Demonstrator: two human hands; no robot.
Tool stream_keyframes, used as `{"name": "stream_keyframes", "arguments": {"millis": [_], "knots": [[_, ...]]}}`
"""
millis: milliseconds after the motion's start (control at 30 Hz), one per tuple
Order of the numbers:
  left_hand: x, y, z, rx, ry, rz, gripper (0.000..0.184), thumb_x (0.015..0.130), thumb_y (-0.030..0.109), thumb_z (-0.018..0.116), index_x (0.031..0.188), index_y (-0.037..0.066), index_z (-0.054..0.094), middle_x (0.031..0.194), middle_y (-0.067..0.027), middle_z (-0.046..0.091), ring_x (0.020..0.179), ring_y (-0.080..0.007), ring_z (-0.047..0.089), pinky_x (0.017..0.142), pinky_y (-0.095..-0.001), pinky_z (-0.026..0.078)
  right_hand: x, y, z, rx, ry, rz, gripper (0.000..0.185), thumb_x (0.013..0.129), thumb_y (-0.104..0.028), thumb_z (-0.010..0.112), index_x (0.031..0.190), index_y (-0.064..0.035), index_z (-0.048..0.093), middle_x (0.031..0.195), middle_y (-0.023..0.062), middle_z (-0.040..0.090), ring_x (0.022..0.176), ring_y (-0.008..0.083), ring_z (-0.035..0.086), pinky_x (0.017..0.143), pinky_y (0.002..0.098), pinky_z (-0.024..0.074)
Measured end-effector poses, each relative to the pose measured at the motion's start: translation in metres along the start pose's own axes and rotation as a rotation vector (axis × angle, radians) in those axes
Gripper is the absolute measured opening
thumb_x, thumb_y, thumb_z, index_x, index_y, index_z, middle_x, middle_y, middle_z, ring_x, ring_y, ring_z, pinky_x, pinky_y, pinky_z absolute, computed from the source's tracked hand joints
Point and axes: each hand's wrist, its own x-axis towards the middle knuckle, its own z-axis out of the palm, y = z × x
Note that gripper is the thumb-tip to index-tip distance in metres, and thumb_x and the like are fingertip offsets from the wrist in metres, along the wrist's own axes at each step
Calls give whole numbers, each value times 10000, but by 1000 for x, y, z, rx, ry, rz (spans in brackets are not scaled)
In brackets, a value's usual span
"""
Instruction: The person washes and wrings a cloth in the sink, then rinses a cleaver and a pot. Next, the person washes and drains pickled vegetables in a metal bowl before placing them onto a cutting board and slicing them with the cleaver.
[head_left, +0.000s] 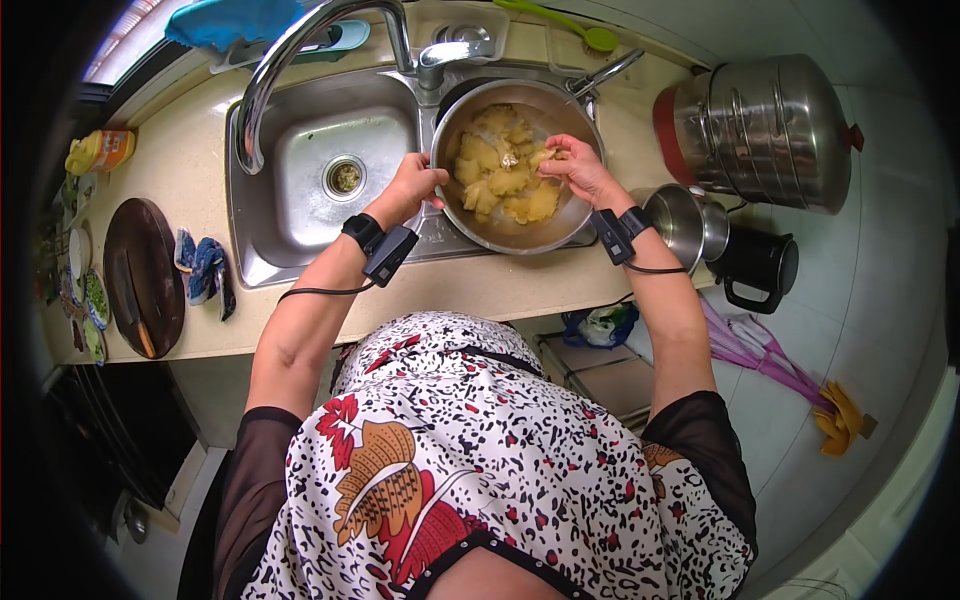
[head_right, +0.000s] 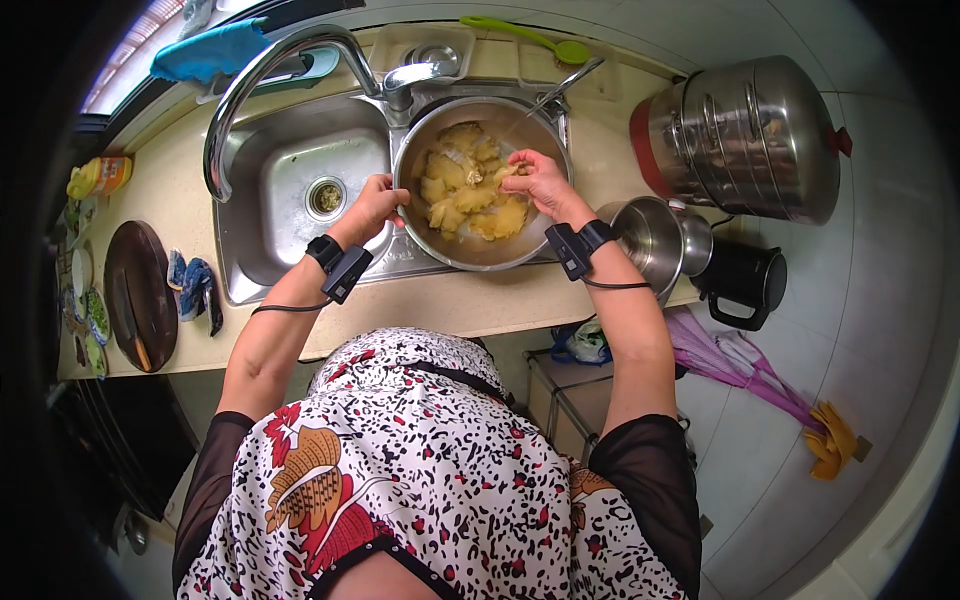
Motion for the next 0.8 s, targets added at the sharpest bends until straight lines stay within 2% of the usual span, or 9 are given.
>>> {"name": "stream_keyframes", "arguments": {"millis": [133, 233, 333, 433, 500, 600, 633, 767, 800], "knots": [[-2, 2, 1, -6, -9, 6, 242, 752, -29, 531, 981, -96, 571, 818, -103, 626, 499, -145, 564, 375, -221, 480, 3, 2, 1, -45, -8, -125, 377, 699, 113, 639, 1040, -21, 551, 938, 74, 568, 820, 155, 618, 718, 241, 516], [-1, 3, 2, -6, -16, 8, 248, 755, -30, 528, 991, -96, 569, 823, -104, 628, 504, -145, 566, 375, -222, 480, 20, 14, -15, -387, 36, -31, 370, 754, -4, 652, 1109, -49, 557, 1002, 129, 586, 815, 194, 635, 704, 275, 517], [2, 0, 3, 10, -24, 7, 252, 755, -31, 526, 995, -92, 570, 829, -102, 630, 509, -146, 568, 376, -226, 481, 33, 10, -12, -833, 231, -133, 450, 776, -215, 675, 1182, -86, 531, 1112, 193, 569, 885, 254, 622, 772, 375, 498], [4, 1, 6, 8, -28, -1, 251, 751, -29, 528, 991, -86, 575, 828, -98, 630, 512, -146, 568, 379, -232, 483, 37, 13, 21, -1068, 449, -379, 625, 729, -395, 695, 1261, -149, 479, 1305, 245, 425, 1098, 352, 504, 893, 477, 422], [5, 3, 10, 2, -30, 1, 248, 749, -28, 531, 986, -84, 576, 826, -96, 629, 513, -147, 567, 380, -236, 483, 24, 21, 57, -1251, 321, -383, 735, 682, -445, 723, 1317, -227, 426, 1433, 202, 248, 1274, 422, 278, 965, 572, 325], [6, 5, 12, 12, -32, 9, 240, 746, -25, 535, 976, -85, 574, 819, -95, 626, 514, -150, 564, 380, -238, 481, -9, 6, 88, -1599, -190, -392, 789, 639, -429, 753, 1333, -301, 401, 1482, 159, 125, 1303, 468, 176, 958, 615, 287], [6, 6, 10, 18, -31, 11, 238, 745, -24, 537, 972, -87, 573, 813, -95, 625, 514, -150, 564, 379, -237, 481, -6, 10, 81, -1679, -245, -448, 814, 595, -417, 780, 1318, -332, 416, 1488, 145, 93, 1322, 459, 144, 946, 654, 264], [5, 7, 8, 8, -9, 11, 222, 740, -16, 547, 946, -93, 571, 798, -99, 618, 515, -155, 562, 380, -237, 479, 1, 11, 61, -1596, 71, -316, 813, 592, -332, 804, 1310, -358, 422, 1495, 143, 72, 1334, 456, 135, 988, 638, 258], [6, 5, 7, 8, 1, 4, 218, 739, -15, 548, 941, -94, 571, 797, -99, 616, 516, -156, 561, 382, -237, 479, -1, 12, 63, -1601, 35, -291, 790, 602, -324, 799, 1301, -360, 433, 1495, 142, 76, 1333, 452, 141, 997, 628, 249]]}}
